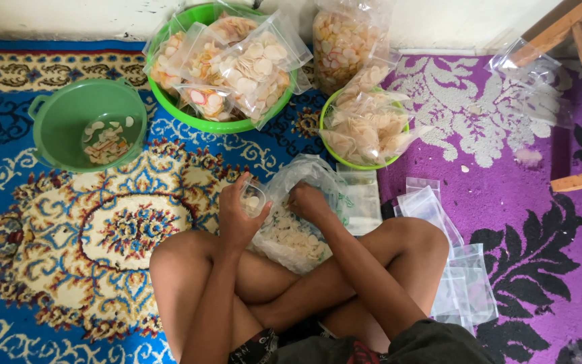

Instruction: Manually filling small plastic bags with crackers using a small cup as a measure and then sealing the bags.

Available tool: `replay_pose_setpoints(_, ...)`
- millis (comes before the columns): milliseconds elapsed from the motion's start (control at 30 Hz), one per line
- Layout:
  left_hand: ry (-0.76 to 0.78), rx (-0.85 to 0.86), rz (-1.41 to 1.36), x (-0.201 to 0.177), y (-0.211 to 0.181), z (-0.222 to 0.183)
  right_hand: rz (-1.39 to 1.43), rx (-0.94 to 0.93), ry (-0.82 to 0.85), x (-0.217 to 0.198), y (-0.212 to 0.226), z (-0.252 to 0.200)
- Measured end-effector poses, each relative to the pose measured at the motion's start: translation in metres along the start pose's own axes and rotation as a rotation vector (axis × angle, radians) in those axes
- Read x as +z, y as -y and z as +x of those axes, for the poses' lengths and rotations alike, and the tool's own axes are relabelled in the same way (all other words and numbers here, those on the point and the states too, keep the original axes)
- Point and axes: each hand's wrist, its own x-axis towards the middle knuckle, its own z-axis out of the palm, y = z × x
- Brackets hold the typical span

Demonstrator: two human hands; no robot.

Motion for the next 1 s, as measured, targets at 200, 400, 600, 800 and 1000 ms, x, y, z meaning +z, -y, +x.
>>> replay_pose_setpoints(200, 0.003, 0.019, -0.013, -0.004, -0.007, 0.001, 0.034, -0.082, 0.027, 0.003, 0.006, 0.003)
replay_pose_setpoints(400, 0.023, -0.002, -0.044, -0.004, -0.007, 0.001, 0.182, -0.018, 0.047, 0.005, 0.001, 0.007)
replay_pose_setpoints(600, 0.020, -0.018, -0.022, -0.002, -0.004, 0.001, 0.194, -0.004, 0.003, 0.007, -0.013, 0.012)
replay_pose_setpoints(800, 0.022, -0.023, -0.005, -0.002, -0.001, 0.001, 0.415, 0.082, -0.108, -0.028, 0.013, 0.001)
replay_pose_setpoints(1000, 0.026, -0.014, -0.027, -0.002, -0.004, 0.000, 0.287, 0.054, -0.058, -0.027, 0.031, 0.007)
